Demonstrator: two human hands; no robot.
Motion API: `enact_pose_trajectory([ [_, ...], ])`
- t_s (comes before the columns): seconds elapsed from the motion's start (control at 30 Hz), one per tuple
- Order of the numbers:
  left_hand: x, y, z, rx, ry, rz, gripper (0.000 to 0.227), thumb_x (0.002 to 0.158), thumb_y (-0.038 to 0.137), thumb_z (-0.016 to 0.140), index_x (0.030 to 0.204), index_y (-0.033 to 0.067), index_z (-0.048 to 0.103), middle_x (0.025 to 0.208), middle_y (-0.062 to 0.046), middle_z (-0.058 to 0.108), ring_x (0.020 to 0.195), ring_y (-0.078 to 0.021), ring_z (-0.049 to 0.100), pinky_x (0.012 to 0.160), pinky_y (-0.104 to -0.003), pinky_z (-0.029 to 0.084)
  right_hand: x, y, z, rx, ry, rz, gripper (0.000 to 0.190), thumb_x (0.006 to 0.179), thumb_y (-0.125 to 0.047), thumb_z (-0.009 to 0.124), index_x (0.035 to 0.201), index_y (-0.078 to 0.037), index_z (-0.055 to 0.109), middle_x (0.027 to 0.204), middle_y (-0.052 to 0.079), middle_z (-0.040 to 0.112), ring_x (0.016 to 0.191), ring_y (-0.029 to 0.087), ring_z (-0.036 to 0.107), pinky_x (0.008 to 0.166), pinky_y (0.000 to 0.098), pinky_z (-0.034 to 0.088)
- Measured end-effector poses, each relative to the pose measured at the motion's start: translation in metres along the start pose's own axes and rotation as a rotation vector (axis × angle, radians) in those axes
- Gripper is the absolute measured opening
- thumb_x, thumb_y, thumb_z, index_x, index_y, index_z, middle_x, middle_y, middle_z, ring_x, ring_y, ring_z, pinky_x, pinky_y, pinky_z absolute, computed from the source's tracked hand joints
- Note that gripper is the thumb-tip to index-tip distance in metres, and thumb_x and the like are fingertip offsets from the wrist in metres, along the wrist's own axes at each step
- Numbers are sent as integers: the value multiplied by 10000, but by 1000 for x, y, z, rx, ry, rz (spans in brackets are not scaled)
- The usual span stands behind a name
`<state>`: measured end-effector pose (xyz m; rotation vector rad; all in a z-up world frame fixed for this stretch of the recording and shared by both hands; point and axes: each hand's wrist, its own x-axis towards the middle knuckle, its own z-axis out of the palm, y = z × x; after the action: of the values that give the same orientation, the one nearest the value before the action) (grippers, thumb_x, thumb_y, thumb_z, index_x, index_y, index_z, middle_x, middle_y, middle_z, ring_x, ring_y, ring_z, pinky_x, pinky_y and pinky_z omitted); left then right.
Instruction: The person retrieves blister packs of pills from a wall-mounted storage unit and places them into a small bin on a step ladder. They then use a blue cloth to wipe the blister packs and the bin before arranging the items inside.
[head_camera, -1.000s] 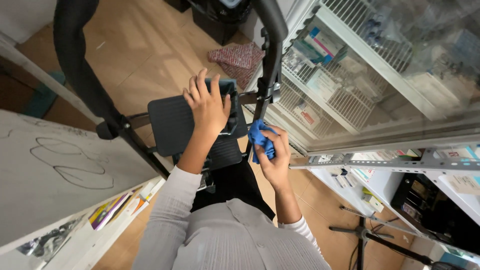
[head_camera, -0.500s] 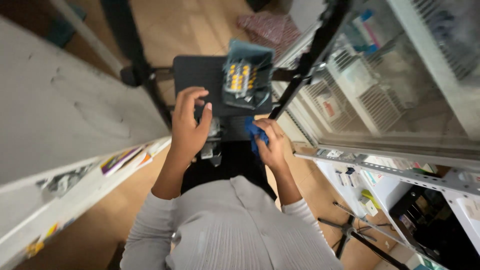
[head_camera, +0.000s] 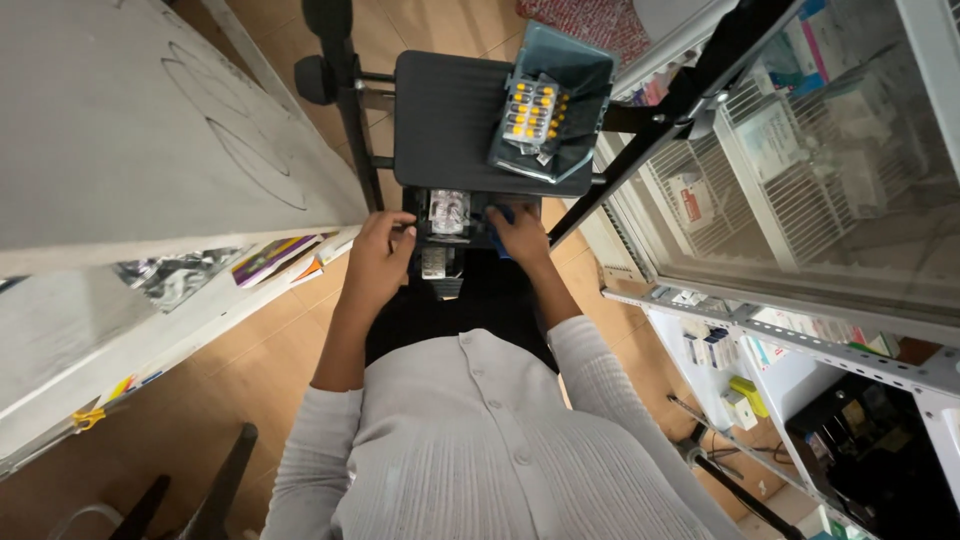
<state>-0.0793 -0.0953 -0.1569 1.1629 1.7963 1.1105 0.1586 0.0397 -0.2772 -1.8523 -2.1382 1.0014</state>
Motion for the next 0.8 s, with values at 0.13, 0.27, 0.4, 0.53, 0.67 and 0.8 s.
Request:
enact_pose_trajectory([
  [0.13,-5,23,-16,-8,-47,-132,241,994,170,630,1177,15,658,1085,-121,651,792,-203,681,691,-335,548,-2,-34,-2,-123,-135,96,789,822,-660,662,1419,-157,553,1450,231,479,1267,406,556,1002,472,478],
  [0.27,-5,20,-20,-29,-94,-212,255,992,189,616,1181,21,653,1084,-116,648,718,-203,679,667,-336,550,-1,-19,17,-223,-180,60,792,825,-663,626,1405,-125,577,1500,219,459,1268,409,560,992,490,489],
  [0.4,-4,7,-18,12,-99,-75,277,1008,213,623,1199,17,663,1103,-123,660,843,-207,676,737,-341,546,-13,-16,14,-300,-210,11,665,886,-627,585,1345,-151,654,1455,194,535,1250,406,588,995,497,503],
  [0.53,-1,19,-19,20,-137,-46,306,1005,239,629,1217,19,656,1136,-127,649,901,-226,674,791,-348,542,-32,-28,0,-335,-186,-7,555,901,-577,572,1258,-170,699,1448,193,532,1157,412,631,928,505,529],
  [0.67,0,1,-13,124,-160,-84,370,981,282,652,1259,37,636,1203,-154,624,956,-306,651,847,-382,529,-51,-33,-8,-324,-107,-81,467,931,-524,567,1167,-157,731,1398,180,559,1060,409,676,862,501,548],
  [0.8,-3,-17,-12,242,-109,-67,537,945,344,703,1367,47,551,1325,-219,578,1162,-382,619,940,-421,502,-76,-52,-27,-253,-54,-128,430,936,-493,594,1123,-138,749,1292,140,629,1028,389,686,846,487,546],
])
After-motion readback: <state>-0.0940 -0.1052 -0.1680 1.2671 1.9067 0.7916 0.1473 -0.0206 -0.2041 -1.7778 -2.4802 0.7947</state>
